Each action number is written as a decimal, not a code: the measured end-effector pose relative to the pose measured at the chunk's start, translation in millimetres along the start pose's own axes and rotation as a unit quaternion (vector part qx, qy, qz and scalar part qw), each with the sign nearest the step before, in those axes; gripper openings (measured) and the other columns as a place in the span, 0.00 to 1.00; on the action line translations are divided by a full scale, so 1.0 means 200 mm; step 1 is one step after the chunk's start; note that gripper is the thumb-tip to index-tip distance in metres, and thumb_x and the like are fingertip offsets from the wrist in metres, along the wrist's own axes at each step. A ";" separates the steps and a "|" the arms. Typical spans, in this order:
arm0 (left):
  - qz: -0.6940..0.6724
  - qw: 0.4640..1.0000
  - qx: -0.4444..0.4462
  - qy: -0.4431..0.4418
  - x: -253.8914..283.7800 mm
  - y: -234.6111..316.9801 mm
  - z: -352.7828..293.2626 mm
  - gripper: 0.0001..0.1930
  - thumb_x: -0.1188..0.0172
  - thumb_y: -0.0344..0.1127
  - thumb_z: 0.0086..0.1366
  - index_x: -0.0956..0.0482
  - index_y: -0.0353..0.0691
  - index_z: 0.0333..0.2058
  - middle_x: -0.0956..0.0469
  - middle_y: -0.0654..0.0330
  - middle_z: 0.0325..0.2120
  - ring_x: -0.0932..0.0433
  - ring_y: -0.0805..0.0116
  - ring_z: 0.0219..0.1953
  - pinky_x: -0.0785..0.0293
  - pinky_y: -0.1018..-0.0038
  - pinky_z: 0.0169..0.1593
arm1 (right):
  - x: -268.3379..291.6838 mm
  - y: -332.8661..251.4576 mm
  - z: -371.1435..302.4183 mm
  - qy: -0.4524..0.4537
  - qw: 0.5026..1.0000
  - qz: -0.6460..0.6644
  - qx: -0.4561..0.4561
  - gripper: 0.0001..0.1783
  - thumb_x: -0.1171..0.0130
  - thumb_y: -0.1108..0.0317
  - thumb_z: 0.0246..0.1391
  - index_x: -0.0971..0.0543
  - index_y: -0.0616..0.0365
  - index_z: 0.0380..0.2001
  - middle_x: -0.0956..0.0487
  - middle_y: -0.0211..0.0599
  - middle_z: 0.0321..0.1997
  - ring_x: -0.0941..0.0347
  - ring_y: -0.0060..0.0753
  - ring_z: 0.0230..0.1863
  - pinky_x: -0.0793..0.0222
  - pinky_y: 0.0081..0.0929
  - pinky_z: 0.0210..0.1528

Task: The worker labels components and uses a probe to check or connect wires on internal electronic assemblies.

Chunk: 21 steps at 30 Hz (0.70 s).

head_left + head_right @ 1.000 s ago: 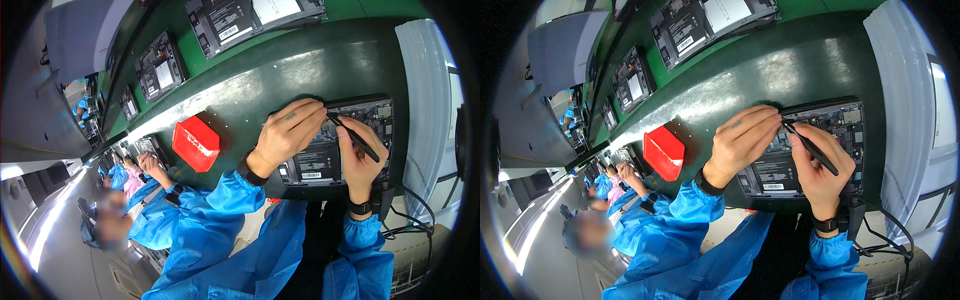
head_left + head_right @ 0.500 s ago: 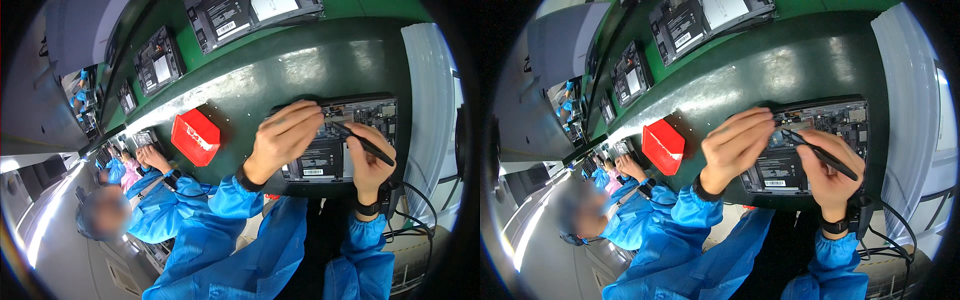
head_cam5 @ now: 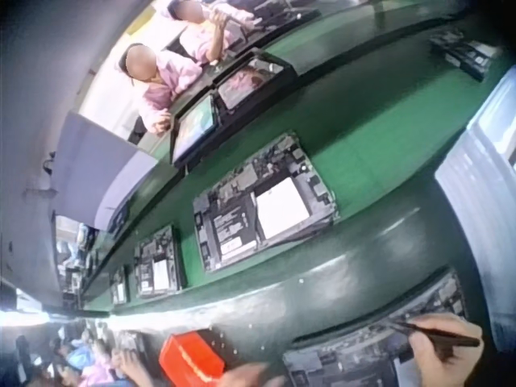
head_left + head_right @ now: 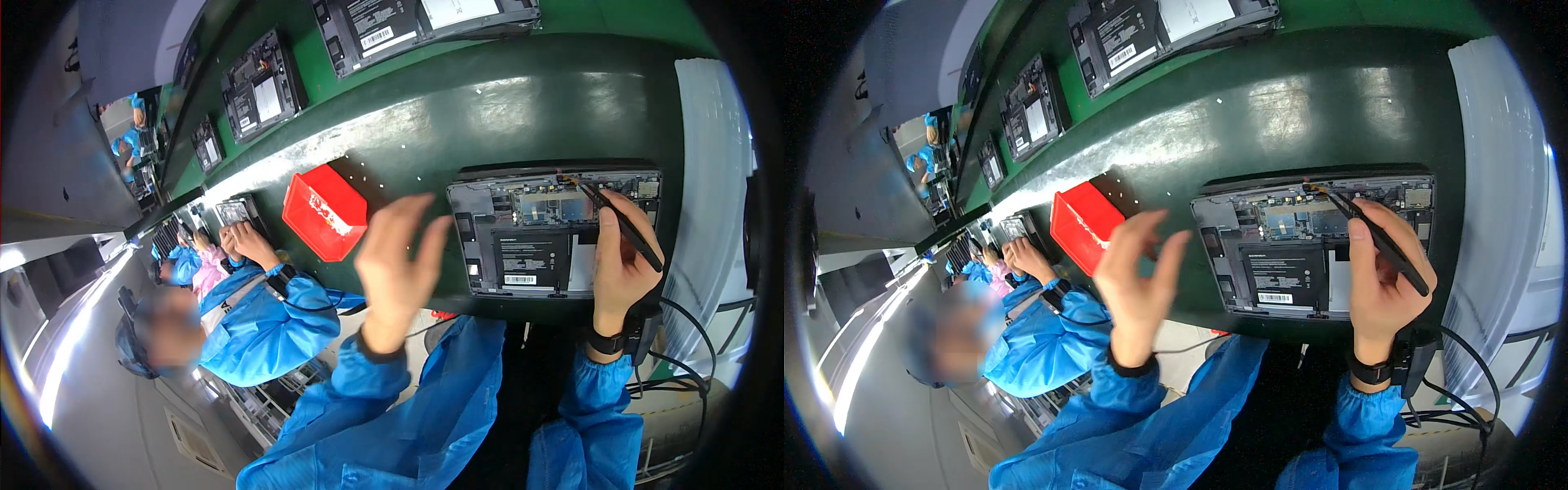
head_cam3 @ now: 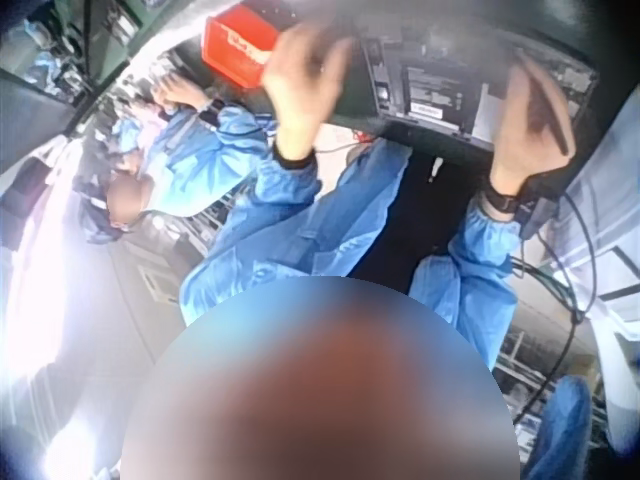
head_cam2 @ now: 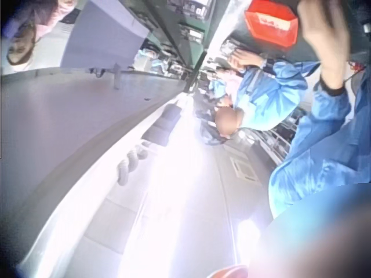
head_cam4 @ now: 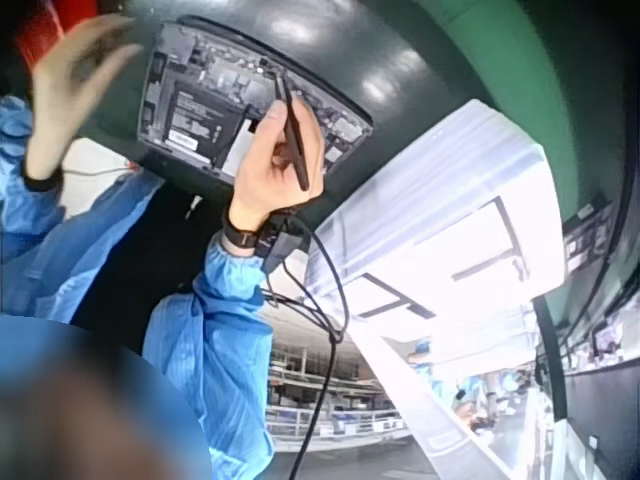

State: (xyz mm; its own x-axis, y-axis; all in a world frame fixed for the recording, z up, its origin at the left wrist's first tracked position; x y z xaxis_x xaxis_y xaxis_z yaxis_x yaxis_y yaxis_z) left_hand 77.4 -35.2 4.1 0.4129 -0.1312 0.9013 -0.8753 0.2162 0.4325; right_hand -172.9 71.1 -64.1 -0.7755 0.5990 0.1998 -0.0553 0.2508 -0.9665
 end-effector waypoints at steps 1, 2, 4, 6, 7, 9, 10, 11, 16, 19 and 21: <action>-0.046 0.997 -0.066 -0.005 -0.07 0.12 0.03 0.14 0.27 0.27 0.51 0.16 0.36 0.39 0.18 0.55 0.38 0.21 0.64 0.32 0.24 0.72 0.37 | 0.00 0.01 0.00 0.001 1.000 -0.004 -0.012 0.11 0.36 0.80 0.55 0.18 0.69 0.42 0.16 0.46 0.44 0.20 0.30 0.44 0.25 0.19 0.41; -0.090 0.987 -0.133 -0.008 -0.13 0.22 0.07 0.15 0.26 0.27 0.50 0.16 0.37 0.39 0.18 0.55 0.39 0.21 0.60 0.33 0.24 0.70 0.39 | 0.00 0.01 0.01 0.003 1.000 -0.007 -0.023 0.11 0.36 0.79 0.55 0.18 0.69 0.42 0.16 0.46 0.44 0.21 0.30 0.44 0.25 0.18 0.41; -0.129 0.976 -0.177 -0.002 -0.25 0.32 0.12 0.15 0.27 0.27 0.49 0.15 0.38 0.38 0.19 0.58 0.38 0.23 0.56 0.39 0.25 0.67 0.43 | -0.02 0.01 0.01 0.002 0.999 0.000 -0.034 0.11 0.36 0.79 0.56 0.18 0.69 0.43 0.16 0.45 0.43 0.21 0.29 0.43 0.25 0.18 0.40; -0.138 0.971 -0.193 -0.003 -0.34 0.33 0.16 0.15 0.27 0.27 0.48 0.15 0.39 0.37 0.19 0.59 0.39 0.23 0.57 0.40 0.26 0.67 0.43 | -0.03 0.01 0.02 0.006 0.999 0.005 -0.044 0.10 0.36 0.79 0.56 0.18 0.69 0.43 0.16 0.44 0.43 0.21 0.27 0.43 0.25 0.17 0.40; -0.143 0.966 -0.214 -0.006 -0.36 0.34 0.17 0.15 0.27 0.27 0.48 0.15 0.39 0.37 0.19 0.60 0.39 0.24 0.57 0.40 0.26 0.67 0.43 | -0.03 0.02 0.02 0.005 0.998 0.004 -0.055 0.10 0.36 0.79 0.56 0.18 0.69 0.43 0.16 0.44 0.42 0.21 0.26 0.42 0.26 0.16 0.39; -0.140 0.964 -0.227 -0.010 -0.37 0.34 0.17 0.15 0.27 0.28 0.48 0.15 0.40 0.37 0.19 0.61 0.39 0.24 0.58 0.41 0.27 0.67 0.44 | -0.02 0.03 0.01 0.008 0.998 0.002 -0.070 0.10 0.36 0.79 0.57 0.17 0.69 0.42 0.16 0.43 0.41 0.21 0.24 0.41 0.26 0.15 0.38; -0.135 0.961 -0.241 -0.013 -0.38 0.35 0.17 0.15 0.27 0.28 0.48 0.15 0.41 0.37 0.19 0.62 0.39 0.24 0.59 0.41 0.28 0.67 0.44 | -0.02 0.02 0.02 0.011 0.998 0.004 -0.069 0.10 0.36 0.78 0.57 0.17 0.68 0.42 0.16 0.42 0.41 0.21 0.23 0.39 0.26 0.14 0.37; -0.137 0.961 -0.240 -0.014 -0.40 0.33 0.18 0.15 0.27 0.28 0.48 0.15 0.41 0.37 0.19 0.62 0.39 0.24 0.59 0.41 0.28 0.67 0.44 | -0.02 0.02 0.02 0.014 0.998 0.003 -0.067 0.09 0.36 0.78 0.57 0.17 0.68 0.42 0.15 0.41 0.40 0.22 0.22 0.38 0.27 0.13 0.36; -0.153 0.948 -0.279 0.001 -0.41 0.35 0.19 0.12 0.28 0.26 0.48 0.16 0.40 0.34 0.20 0.60 0.42 0.25 0.57 0.41 0.28 0.66 0.44 | -0.01 0.04 0.02 0.011 0.997 0.022 -0.078 0.09 0.36 0.78 0.58 0.17 0.67 0.42 0.15 0.37 0.38 0.25 0.15 0.32 0.31 0.09 0.31; -0.177 0.948 -0.264 -0.009 -0.41 0.36 0.18 0.12 0.29 0.25 0.47 0.17 0.38 0.33 0.20 0.57 0.44 0.25 0.56 0.41 0.27 0.65 0.45 | -0.01 0.04 0.02 0.013 0.996 0.027 -0.081 0.09 0.36 0.77 0.58 0.16 0.66 0.41 0.15 0.34 0.36 0.28 0.11 0.29 0.35 0.07 0.28; -0.179 0.948 -0.264 -0.004 -0.42 0.35 0.18 0.12 0.28 0.25 0.47 0.17 0.37 0.33 0.20 0.56 0.44 0.24 0.55 0.41 0.26 0.65 0.45 | -0.02 0.03 0.02 0.020 0.996 0.028 -0.077 0.08 0.36 0.77 0.58 0.16 0.66 0.41 0.15 0.33 0.36 0.29 0.09 0.28 0.37 0.07 0.27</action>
State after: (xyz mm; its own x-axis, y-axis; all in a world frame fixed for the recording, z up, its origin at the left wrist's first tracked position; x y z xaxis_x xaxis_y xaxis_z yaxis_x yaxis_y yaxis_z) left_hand -26.7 -43.4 -41.9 0.6563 -0.2940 0.6949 -0.4312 0.6096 0.6652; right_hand -173.4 67.0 -72.2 -0.7484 0.6448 0.1554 0.0869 0.3276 -0.9408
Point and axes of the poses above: each hand's wrist, its own z-axis towards the middle knuckle, its own x-axis out of the back of the hand, y = z × x, the point moved 7 cm from there along z, towards the middle knuckle
